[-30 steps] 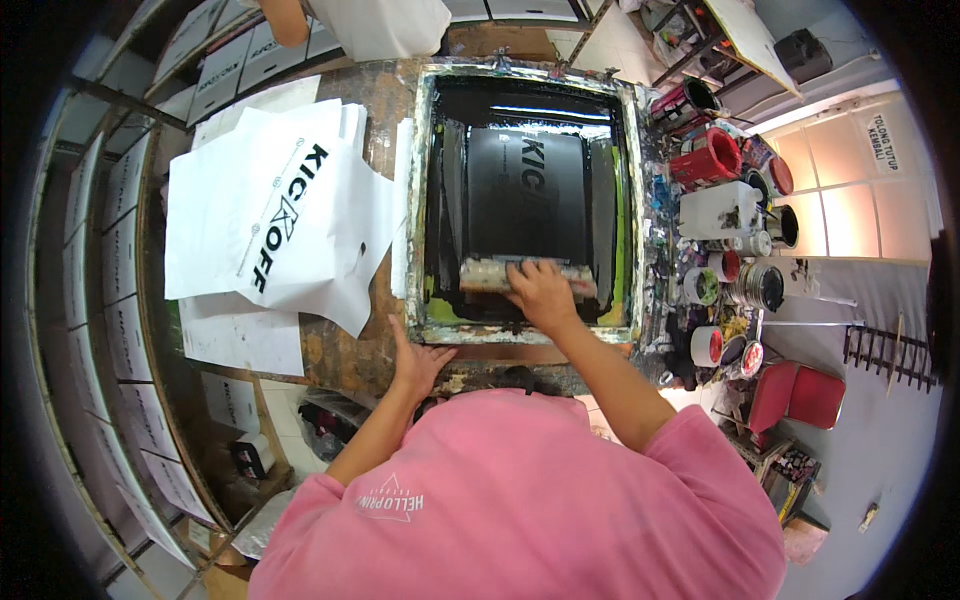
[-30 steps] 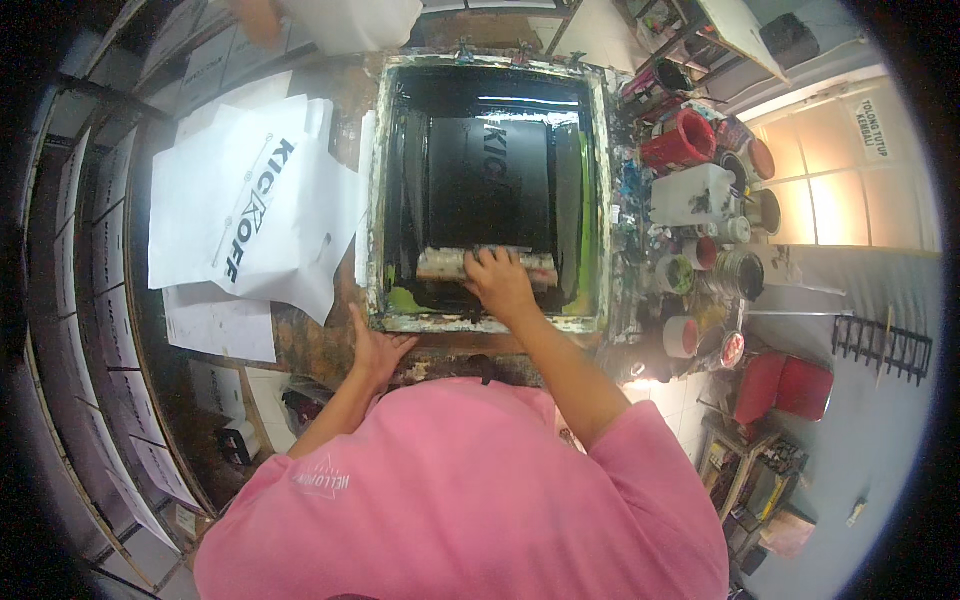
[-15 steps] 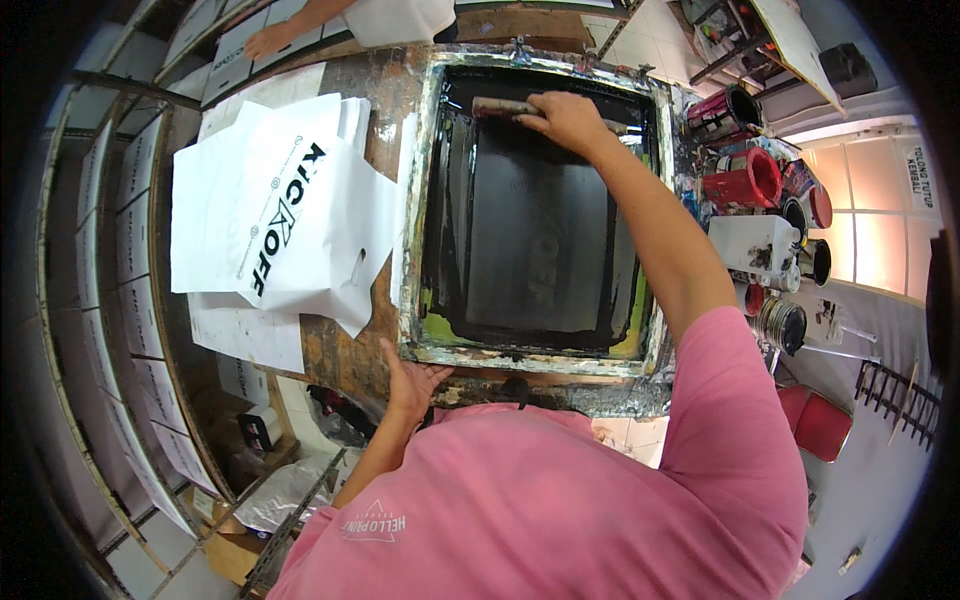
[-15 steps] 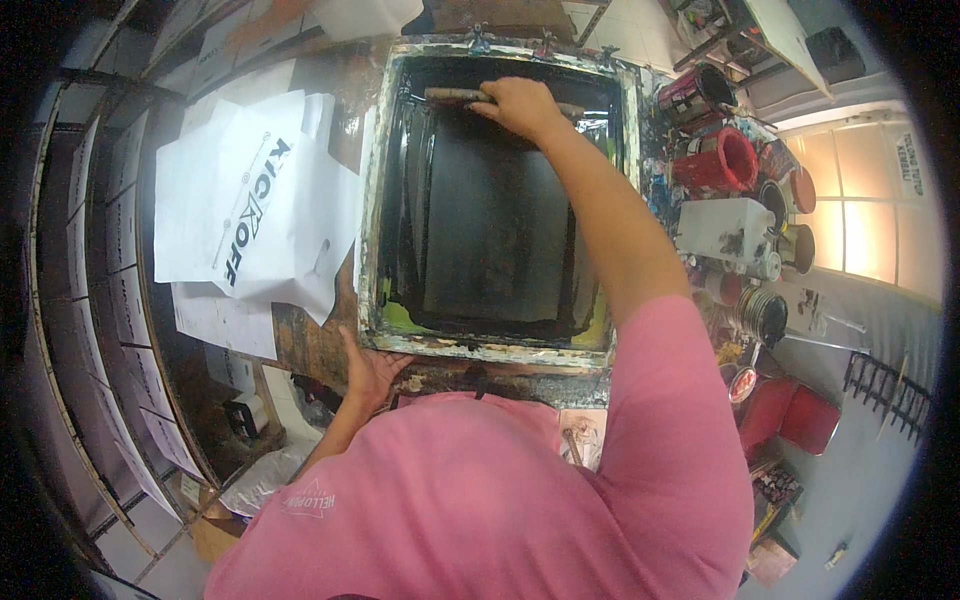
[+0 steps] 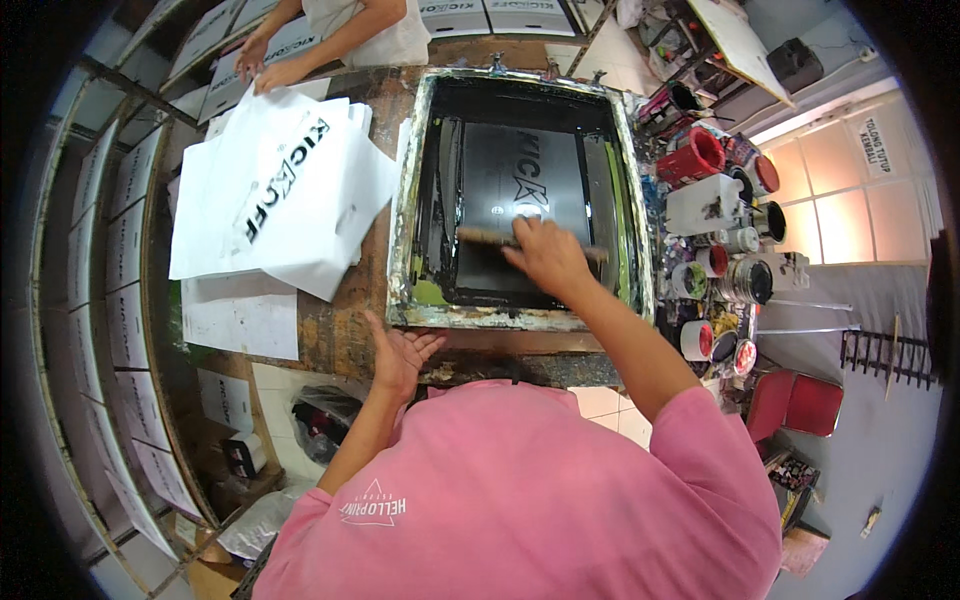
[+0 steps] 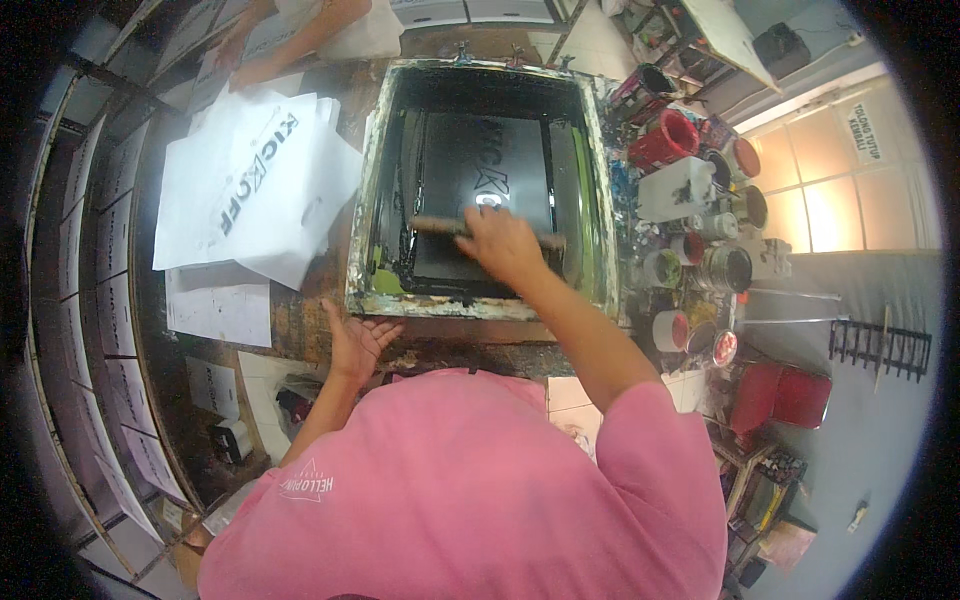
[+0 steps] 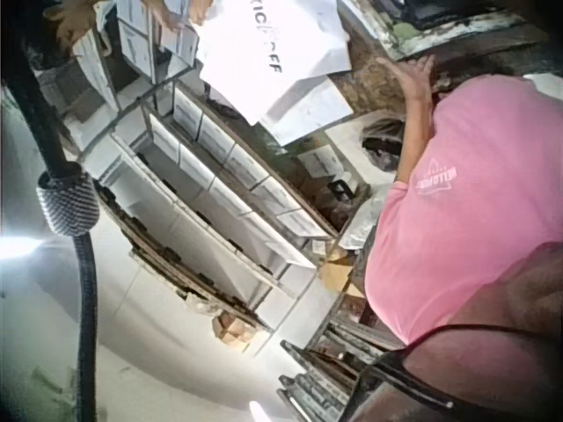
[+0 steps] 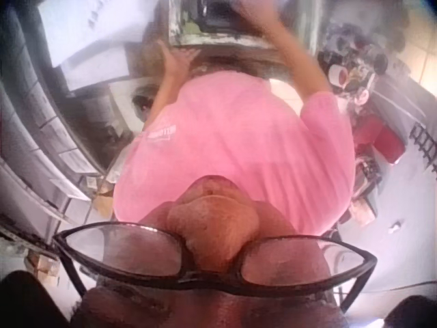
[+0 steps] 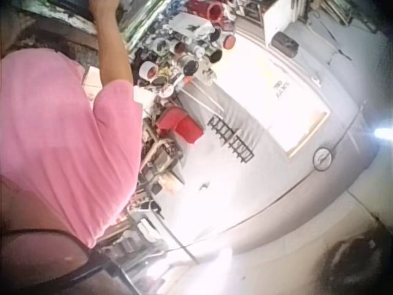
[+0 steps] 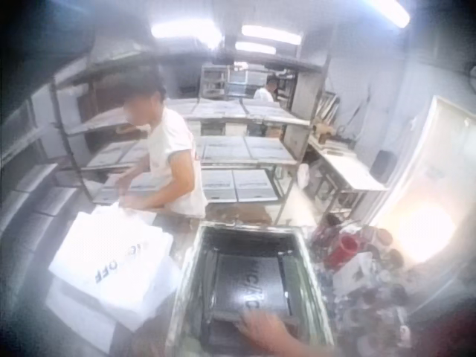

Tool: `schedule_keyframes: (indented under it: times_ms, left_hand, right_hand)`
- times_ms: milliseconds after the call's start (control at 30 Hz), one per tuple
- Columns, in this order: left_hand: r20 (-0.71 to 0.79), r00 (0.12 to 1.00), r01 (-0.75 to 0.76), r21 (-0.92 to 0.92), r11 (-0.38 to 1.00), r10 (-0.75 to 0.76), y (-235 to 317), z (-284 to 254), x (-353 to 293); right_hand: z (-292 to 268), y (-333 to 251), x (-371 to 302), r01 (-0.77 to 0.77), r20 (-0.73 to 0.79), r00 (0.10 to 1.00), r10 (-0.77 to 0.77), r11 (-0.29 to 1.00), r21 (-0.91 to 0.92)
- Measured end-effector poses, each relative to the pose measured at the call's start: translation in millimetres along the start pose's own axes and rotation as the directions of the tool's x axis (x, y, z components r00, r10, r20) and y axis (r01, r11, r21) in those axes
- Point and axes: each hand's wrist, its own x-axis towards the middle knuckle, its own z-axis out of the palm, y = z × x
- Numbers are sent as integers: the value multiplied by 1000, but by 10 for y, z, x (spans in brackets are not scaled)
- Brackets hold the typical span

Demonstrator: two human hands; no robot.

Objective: The person performs screen-printing on white plastic bags by lowering a screen frame onto a bag, using a squeegee to spread ink across the stencil, and then lifting the frame to reveal the printed logo.

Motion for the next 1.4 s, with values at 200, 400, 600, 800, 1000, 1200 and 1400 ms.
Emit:
schedule_keyframes:
  times_ms: [200,400,600,800,1000,1200,1400]
  left_hand:
    - [253,944,-176,-148,973,210,620,510,-456]
    - [542,690,-666,214,715,480,894,917,-3]
    - [435,731,-19,783,-622,525,-196,51,853]
    - [440,793,-125,794,-594,421,-113,347,771]
    - [527,499,-585,791,-181,688,424,1124,830]
    - [329,404,-631,776,-1,853,829,1151,468]
    - [-18,602,-517,753,407,798,1818,23,265]
  right_hand:
    - [-1188,-598,-539,64,-162,985,-66,998,-17]
    - [-1814,-578,16,-13,-583,803,-126,973,-229]
    - [-2064,-553,261,9,-600,789,-131,979,-203]
    - [-2355,-462,454,-20,-581,808,-102,980,-199]
    - [-2611,-374,742,41,-583,799,-145,981,-188]
    - [-2685,-350,770,43,-596,792,-136,985,-167]
    - [-2647,-433,730,15,-594,798,-100,989,-147]
